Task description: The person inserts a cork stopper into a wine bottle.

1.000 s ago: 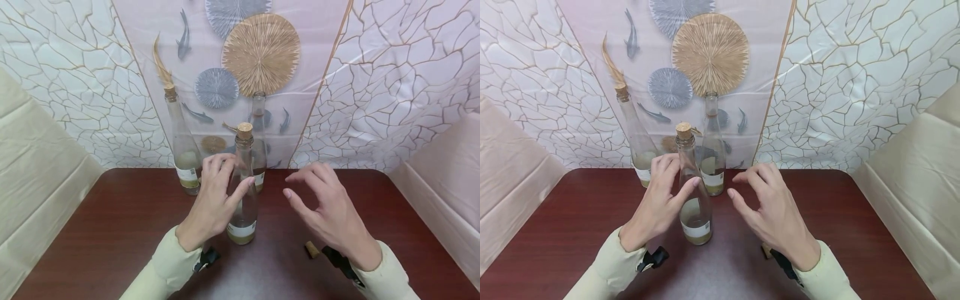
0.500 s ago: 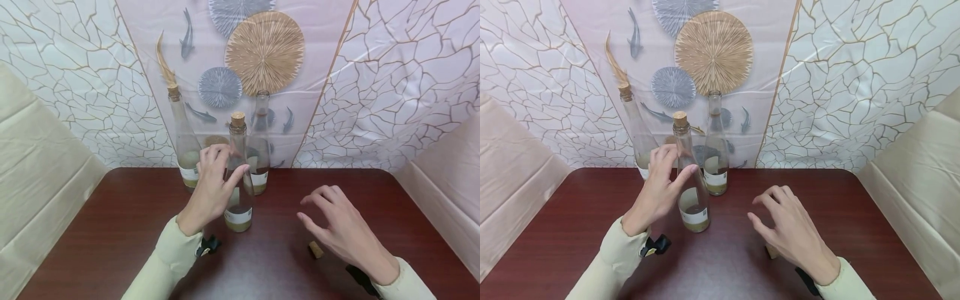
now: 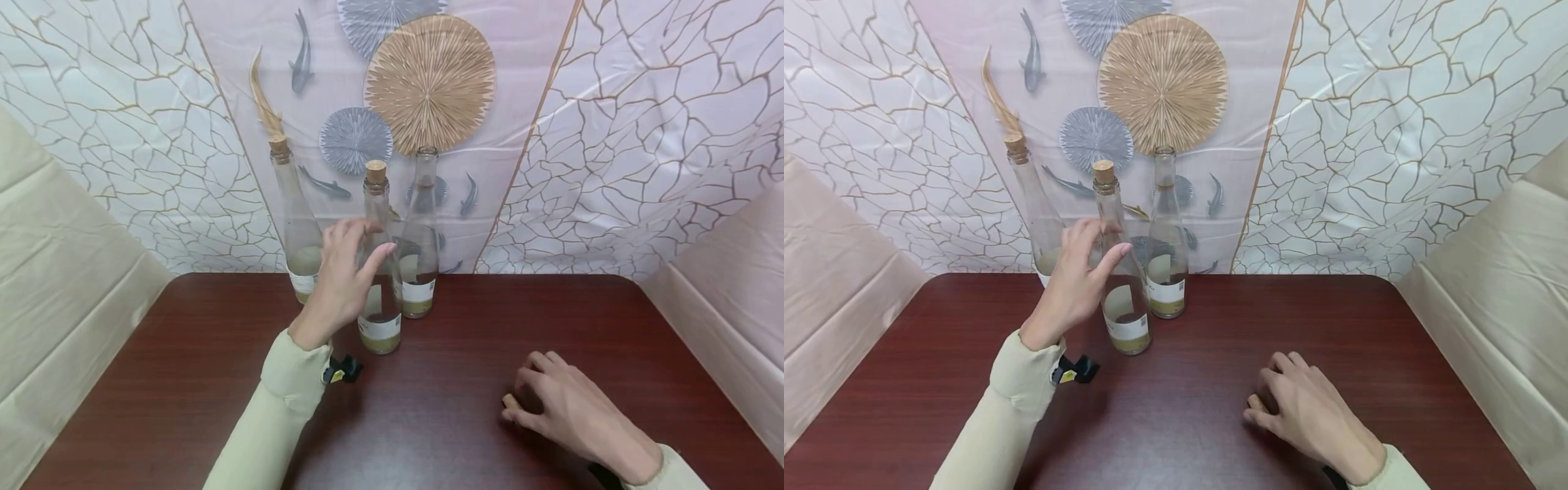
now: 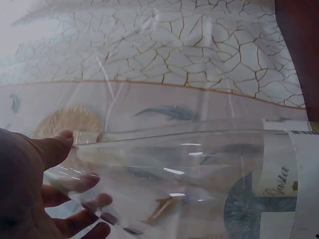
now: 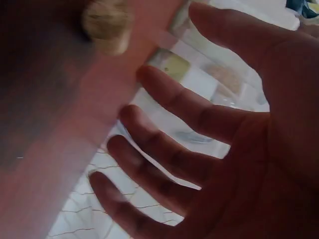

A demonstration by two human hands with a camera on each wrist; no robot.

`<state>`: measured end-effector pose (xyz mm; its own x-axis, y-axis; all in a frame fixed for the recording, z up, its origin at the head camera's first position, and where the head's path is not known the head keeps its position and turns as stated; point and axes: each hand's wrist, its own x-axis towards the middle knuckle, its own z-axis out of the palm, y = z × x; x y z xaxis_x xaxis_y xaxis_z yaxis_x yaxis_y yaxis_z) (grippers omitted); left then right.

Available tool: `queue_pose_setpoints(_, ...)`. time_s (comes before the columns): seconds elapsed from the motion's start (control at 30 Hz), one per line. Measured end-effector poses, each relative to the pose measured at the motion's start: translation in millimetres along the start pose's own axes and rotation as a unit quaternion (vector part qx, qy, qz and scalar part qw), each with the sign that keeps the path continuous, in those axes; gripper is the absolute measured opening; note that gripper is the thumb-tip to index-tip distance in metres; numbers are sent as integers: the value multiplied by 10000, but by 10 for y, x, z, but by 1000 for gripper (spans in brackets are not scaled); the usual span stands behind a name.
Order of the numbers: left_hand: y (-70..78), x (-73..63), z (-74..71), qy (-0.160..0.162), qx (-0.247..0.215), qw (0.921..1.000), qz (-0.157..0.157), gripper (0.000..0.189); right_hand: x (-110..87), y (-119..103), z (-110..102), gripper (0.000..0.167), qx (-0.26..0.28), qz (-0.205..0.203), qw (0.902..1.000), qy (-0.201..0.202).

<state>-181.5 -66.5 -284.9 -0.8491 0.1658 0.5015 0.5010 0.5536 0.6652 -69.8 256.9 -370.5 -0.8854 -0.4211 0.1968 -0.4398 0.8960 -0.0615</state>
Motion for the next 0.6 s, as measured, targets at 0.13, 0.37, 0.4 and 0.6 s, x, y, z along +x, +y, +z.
queue_pose_setpoints(0.13,-58,73,-22,64,-96,9999,11,35,-70,59,92,36,-71,203,9981,-583)
queue_pose_setpoints(0.37,-148,170,-37,102,-78,9999,-25,35,-99,70,205,34,-172,272,9973,-652)
queue_pose_setpoints(0.4,-156,184,-32,106,-65,9999,-37,35,-96,70,214,33,-201,245,9976,-619)
queue_pose_setpoints(0.6,-189,271,12,128,-16,9998,-157,38,-84,69,213,29,-247,217,9984,-463)
